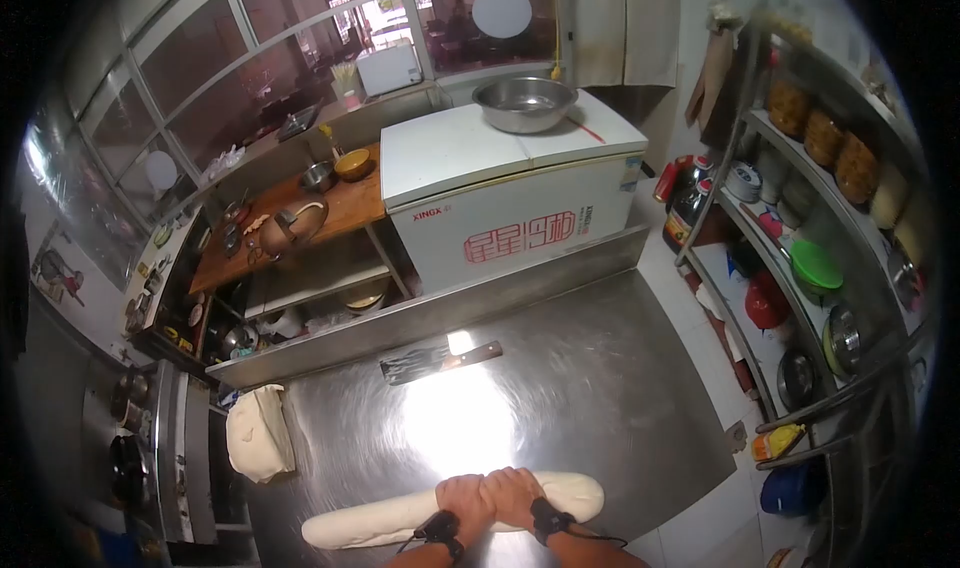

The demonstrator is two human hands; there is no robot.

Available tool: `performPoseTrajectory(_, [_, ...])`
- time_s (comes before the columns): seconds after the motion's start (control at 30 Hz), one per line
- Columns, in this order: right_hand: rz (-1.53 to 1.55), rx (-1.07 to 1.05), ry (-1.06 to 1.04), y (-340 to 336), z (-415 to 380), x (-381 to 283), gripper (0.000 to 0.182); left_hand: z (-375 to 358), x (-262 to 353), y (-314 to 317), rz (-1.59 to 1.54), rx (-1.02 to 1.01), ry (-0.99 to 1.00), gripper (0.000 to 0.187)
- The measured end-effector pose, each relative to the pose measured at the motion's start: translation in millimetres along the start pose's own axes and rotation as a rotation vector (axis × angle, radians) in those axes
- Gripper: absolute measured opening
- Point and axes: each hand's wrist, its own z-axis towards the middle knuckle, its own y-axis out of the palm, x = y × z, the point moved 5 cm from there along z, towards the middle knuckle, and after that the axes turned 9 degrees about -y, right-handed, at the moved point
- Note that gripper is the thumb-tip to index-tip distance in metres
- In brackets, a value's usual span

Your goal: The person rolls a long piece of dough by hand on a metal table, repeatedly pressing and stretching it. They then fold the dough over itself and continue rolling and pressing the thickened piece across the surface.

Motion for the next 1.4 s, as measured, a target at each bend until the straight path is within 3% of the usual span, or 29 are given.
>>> performPoseTrajectory(0.1, [0.083,0.034,0.087,6,21,28,0.017,33,-12,25,0.037,-0.108,-0.039,0.023])
performPoseTrajectory(0.17, [0.12,0.068,0.122,-3,36,40,0.016,53,-12,34,0.044,-0.026,-0.015,0.025])
performPoseTrajectory(0.23, [0.099,0.14,0.109,-12,44,43,0.015,68,-17,42,0.03,-0.022,-0.132,0.027])
performPoseTrajectory(0.3, [0.093,0.256,0.144,-11,53,56,0.021,80,-14,41,0.048,0.063,-0.159,0.028])
performPoseTrajectory(0.37, [0.067,0.262,0.177,-8,50,55,0.031,75,-17,47,0.043,-0.022,-0.166,0.028])
performPoseTrajectory(0.43, [-0.268,0.538,0.036,-14,41,35,0.031,55,-13,36,0.043,-0.05,-0.102,0.024])
performPoseTrajectory(0.47, [-0.34,0.226,0.157,4,26,33,0.032,43,-9,28,0.041,-0.023,-0.033,0.022])
performPoseTrajectory(0.5, [-0.328,0.221,0.169,-29,5,0,0.032,25,-3,21,0.037,-0.008,0.033,0.019])
performPoseTrajectory(0.57, [-0.076,-0.33,0.16,-79,-20,-52,0.029,-17,12,-5,-0.028,-0.047,0.097,0.018])
performPoseTrajectory(0.63, [-0.087,0.041,0.09,-57,-76,-62,0.024,-63,29,-18,-0.148,0.038,0.124,0.015])
performPoseTrajectory(0.73, [-0.076,0.141,0.136,-22,-113,-71,0.022,-104,40,-23,-0.26,0.147,0.197,0.014])
performPoseTrajectory(0.8, [-0.216,0.391,0.011,-27,-108,-71,0.02,-99,42,-16,-0.263,0.21,0.234,0.013])
performPoseTrajectory(0.93, [-0.235,0.319,0.01,-37,-54,-9,0.017,-34,37,18,-0.095,0.041,0.092,0.013])
performPoseTrajectory(1.1, [0.05,0.117,0.098,-15,-9,61,0.013,38,37,38,0.016,-0.06,-0.008,0.014])
performPoseTrajectory(1.23, [0.029,0.314,0.089,-34,12,75,0.012,69,37,53,0.027,0.045,-0.02,0.023])
performPoseTrajectory(1.3, [0.053,0.286,0.123,-34,23,86,0.016,80,35,56,0.057,0.014,-0.119,0.026])
performPoseTrajectory(1.37, [-0.043,0.404,0.136,-38,20,81,0.031,78,30,68,0.074,-0.052,-0.164,0.027])
performPoseTrajectory(1.4, [-0.02,0.397,0.21,-27,15,84,0.041,66,28,71,0.088,-0.077,-0.08,0.028])
